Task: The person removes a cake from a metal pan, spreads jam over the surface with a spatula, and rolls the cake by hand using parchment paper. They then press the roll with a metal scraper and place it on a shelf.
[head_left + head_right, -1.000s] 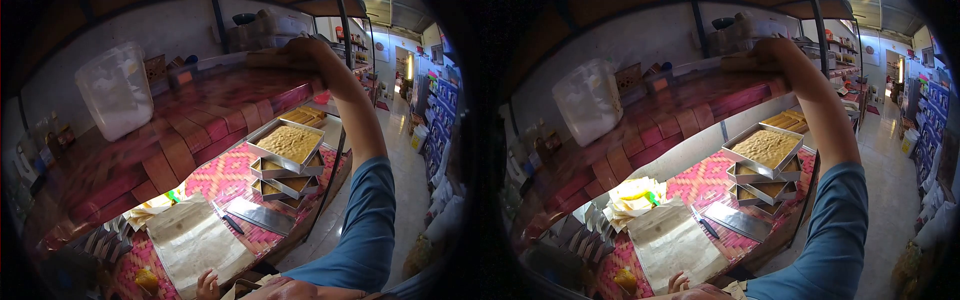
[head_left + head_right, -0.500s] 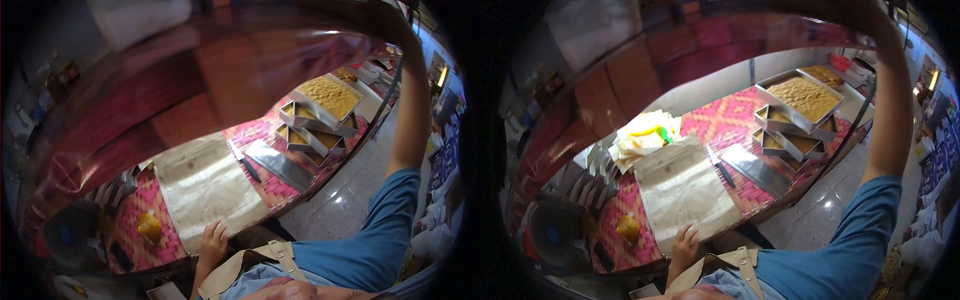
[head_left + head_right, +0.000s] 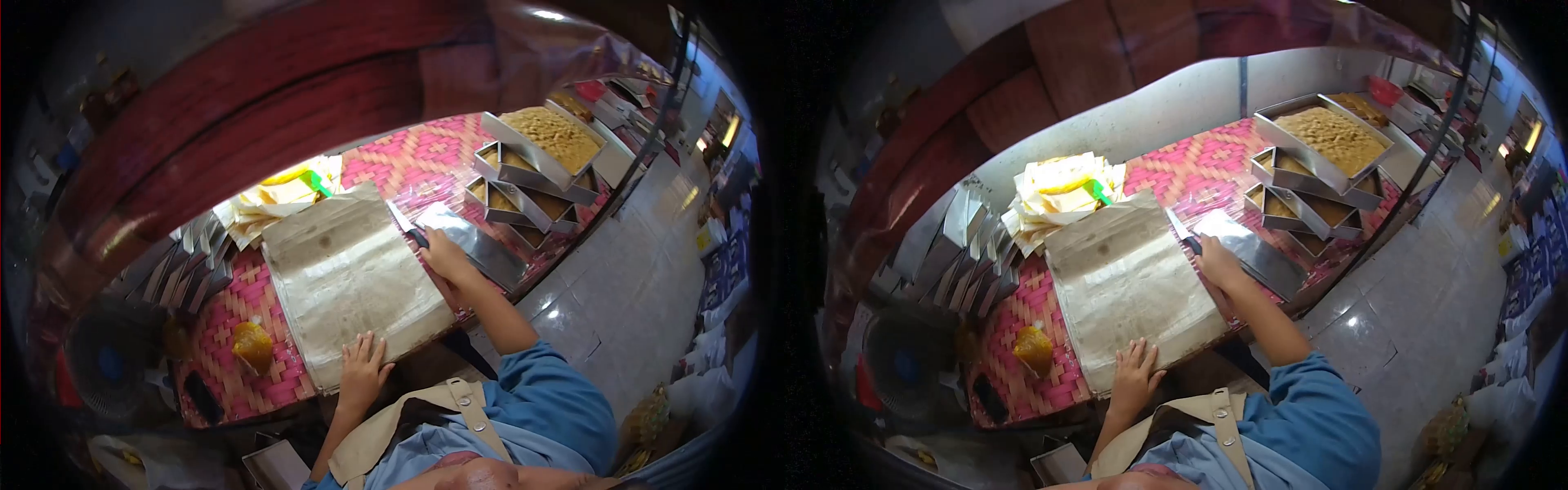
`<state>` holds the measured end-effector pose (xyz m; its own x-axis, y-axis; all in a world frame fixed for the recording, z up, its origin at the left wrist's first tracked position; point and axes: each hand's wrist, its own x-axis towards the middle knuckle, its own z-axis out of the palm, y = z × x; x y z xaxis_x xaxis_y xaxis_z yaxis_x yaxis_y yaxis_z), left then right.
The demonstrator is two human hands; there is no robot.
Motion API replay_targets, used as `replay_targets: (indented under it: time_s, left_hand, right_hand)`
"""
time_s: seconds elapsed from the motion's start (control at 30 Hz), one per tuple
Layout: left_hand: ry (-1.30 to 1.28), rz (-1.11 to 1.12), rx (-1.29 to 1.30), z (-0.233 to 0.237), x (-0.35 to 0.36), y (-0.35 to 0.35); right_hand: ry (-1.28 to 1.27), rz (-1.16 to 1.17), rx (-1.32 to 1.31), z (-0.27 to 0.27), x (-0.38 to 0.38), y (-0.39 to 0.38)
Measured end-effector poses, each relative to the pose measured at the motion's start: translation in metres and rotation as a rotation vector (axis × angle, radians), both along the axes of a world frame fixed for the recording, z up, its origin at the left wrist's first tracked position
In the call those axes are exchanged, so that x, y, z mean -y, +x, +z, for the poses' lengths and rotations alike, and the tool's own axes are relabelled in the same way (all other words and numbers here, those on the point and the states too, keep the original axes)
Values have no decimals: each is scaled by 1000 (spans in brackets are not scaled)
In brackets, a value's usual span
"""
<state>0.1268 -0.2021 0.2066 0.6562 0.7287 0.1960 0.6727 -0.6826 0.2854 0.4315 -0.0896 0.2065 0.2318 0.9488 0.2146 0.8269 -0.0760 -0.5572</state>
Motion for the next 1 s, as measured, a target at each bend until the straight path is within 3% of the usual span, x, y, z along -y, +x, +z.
replay_targets:
  time_s: [0.07,0.13,0.2,0.23,0.27,0.33,0.4,0.47,0.53,0.67,0.73,0.8,0.9,0.93,1.0]
  left_hand:
    - [1,-14,7,-1,0,3]
    - [-14,29,-23,-1,2,3]
    - [-15,17,-5,-2,0,3]
    - [-17,23,-4,-2,-1,3]
    - [-24,28,-5,-2,0,3]
    - [-64,34,6,2,-1,2]
    - [-194,65,47,8,-5,4]
    - [-212,62,23,12,-9,5]
    - [-238,83,-1,15,-11,4]
    - [-228,66,-48,23,-12,-7]
    - [-426,30,256,30,-21,-19]
    - [-463,125,312,37,-23,-32]
    - [-490,285,629,31,-32,-49]
    - [-484,301,635,28,-34,-50]
    - [-639,216,910,25,-42,-52]
  right_hand:
    - [-349,4,-7,9,-7,3]
    - [-242,-36,-116,53,17,2]
    - [439,-14,-89,74,39,23]
    - [496,-198,-59,119,62,22]
    - [674,-298,-212,139,72,34]
    - [710,-604,-42,177,103,71]
    - [351,-910,73,202,127,108]
    - [201,-1022,93,210,135,138]
    - [81,-1028,85,208,126,163]
    - [174,-965,217,163,96,235]
    - [191,-831,209,164,95,245]
    - [279,-848,216,181,101,202]
    - [345,-811,163,179,115,157]
    - [365,-782,133,179,122,132]
    - [449,-623,50,173,131,90]
